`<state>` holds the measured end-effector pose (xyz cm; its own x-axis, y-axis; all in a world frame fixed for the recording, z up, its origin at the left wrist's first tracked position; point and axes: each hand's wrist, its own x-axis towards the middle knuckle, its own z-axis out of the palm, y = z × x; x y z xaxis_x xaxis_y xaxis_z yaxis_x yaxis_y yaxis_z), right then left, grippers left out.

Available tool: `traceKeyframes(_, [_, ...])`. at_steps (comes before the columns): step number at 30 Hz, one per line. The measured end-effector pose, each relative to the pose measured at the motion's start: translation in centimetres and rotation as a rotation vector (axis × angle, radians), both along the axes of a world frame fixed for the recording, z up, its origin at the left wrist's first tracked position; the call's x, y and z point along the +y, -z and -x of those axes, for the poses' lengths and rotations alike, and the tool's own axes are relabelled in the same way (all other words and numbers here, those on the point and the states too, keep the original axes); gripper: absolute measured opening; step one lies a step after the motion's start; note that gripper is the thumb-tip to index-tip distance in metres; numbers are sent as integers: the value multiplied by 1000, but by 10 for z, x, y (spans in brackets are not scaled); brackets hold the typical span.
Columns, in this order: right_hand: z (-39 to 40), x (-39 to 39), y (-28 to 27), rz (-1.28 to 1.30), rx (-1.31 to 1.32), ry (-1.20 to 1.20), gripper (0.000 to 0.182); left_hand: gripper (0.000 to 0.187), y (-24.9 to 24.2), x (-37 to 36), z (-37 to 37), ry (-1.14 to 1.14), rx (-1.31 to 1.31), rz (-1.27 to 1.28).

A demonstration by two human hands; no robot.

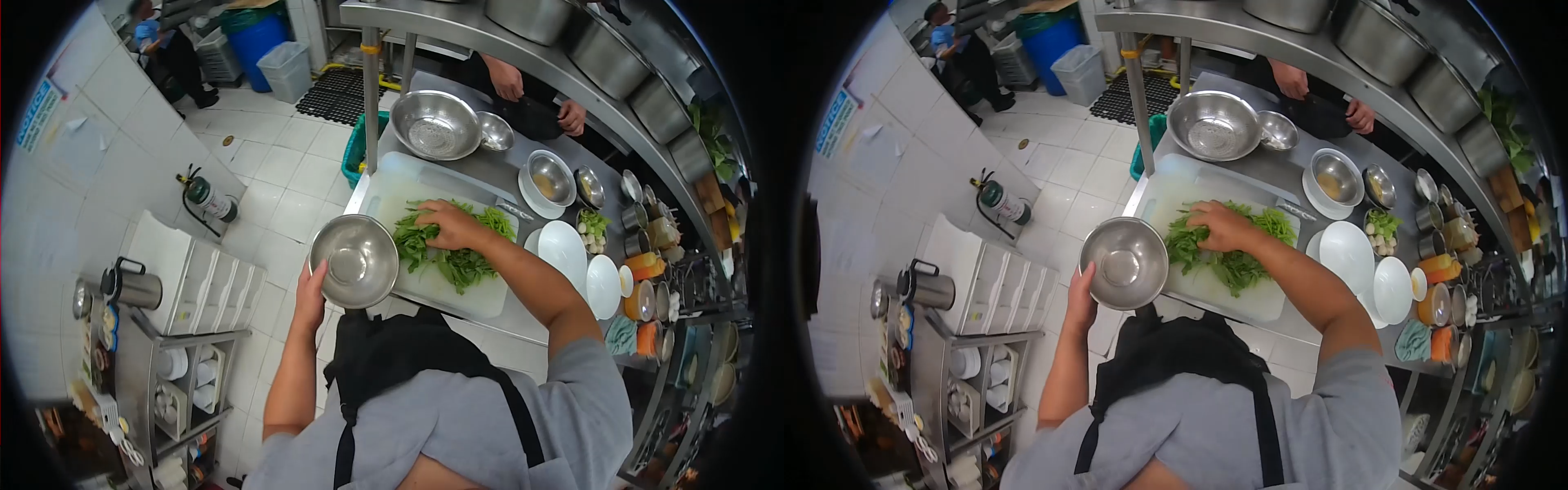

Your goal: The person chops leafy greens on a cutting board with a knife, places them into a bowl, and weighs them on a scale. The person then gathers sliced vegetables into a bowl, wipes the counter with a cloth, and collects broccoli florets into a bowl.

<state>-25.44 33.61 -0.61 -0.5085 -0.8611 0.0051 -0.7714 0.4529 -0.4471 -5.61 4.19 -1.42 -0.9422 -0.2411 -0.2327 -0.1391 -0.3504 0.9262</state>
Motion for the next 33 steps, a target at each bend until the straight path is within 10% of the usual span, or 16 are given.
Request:
traceKeyframes(8, [1, -6, -53, 247, -155, 228, 47, 57, -7, -3, 102, 371, 10, 197])
traceKeyframes(21, [-33, -43, -70, -5, 69, 84, 55, 65, 13, 56, 124, 436, -163, -258])
traceKeyframes(26, [-30, 37, -104, 287, -247, 365, 68, 63, 23, 47, 118, 384, -77, -247])
traceKeyframes(33, [-66, 70, -45, -75, 60, 344, 110, 59, 22, 27, 110, 325, -97, -209])
